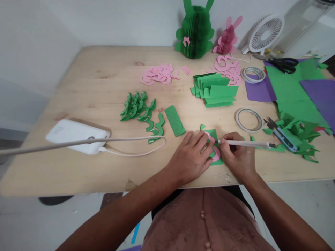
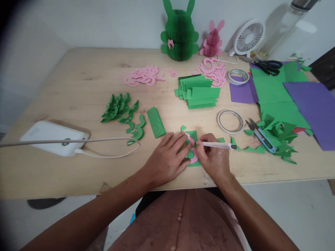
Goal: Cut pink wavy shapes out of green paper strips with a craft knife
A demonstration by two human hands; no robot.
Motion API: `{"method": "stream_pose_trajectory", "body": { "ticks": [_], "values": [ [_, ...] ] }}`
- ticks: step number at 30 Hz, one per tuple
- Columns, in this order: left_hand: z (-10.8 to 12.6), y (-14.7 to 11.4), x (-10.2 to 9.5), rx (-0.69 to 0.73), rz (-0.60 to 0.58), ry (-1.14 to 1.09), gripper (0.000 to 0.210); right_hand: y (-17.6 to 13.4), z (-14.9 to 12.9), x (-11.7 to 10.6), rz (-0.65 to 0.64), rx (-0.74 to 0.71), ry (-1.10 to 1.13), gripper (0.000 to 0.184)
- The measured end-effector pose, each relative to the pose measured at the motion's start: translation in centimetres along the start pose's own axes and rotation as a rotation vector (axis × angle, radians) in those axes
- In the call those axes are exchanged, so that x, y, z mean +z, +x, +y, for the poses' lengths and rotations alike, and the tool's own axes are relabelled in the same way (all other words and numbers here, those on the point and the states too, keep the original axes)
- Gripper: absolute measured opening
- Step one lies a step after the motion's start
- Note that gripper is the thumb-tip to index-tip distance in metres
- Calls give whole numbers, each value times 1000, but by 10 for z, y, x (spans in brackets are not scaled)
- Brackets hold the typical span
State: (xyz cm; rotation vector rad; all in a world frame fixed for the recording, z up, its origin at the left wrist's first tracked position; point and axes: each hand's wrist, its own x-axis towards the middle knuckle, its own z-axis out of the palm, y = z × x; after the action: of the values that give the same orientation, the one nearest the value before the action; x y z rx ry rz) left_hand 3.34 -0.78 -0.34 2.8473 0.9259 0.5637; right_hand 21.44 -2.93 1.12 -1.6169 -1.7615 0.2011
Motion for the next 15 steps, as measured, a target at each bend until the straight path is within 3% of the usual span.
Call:
{"method": "stream_pose_trajectory", "body": {
  "ticks": [15],
  "values": [
    [0,0,-1,-1,-15,-7,40,-1,0,-2,11,-5,-6,14]
  ]
}}
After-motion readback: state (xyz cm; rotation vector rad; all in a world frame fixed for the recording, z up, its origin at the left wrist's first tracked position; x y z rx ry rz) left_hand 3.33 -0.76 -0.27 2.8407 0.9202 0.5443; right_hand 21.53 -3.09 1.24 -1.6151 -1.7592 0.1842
